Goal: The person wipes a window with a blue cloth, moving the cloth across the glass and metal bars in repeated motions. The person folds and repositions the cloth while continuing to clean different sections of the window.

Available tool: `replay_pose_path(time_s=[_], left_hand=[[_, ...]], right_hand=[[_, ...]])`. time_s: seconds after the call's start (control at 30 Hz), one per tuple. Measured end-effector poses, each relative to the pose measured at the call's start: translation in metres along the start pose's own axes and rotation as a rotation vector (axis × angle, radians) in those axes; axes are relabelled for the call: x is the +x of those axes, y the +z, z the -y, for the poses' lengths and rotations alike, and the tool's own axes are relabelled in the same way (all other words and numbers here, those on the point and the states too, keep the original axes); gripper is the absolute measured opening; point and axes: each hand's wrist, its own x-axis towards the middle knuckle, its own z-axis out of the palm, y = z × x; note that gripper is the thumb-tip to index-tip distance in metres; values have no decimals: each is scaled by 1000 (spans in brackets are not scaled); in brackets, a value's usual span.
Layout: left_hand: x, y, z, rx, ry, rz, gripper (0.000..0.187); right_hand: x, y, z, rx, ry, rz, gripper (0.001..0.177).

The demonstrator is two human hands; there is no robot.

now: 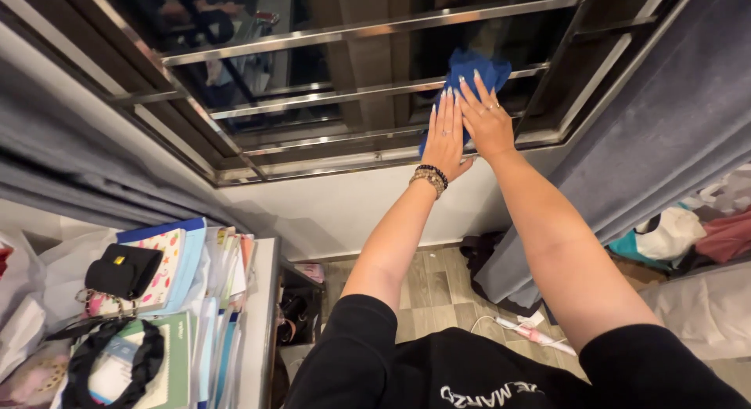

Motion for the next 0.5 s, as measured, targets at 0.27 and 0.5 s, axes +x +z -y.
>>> replay_pose_path(time_s=[0.27,0.5], left_hand=[[-68,92,37,-343,-1,97,144],[-110,82,102,-355,7,382,121]], right_hand=[[-75,91,46,-90,162,278,33],[-25,75,84,141,537,559,54]])
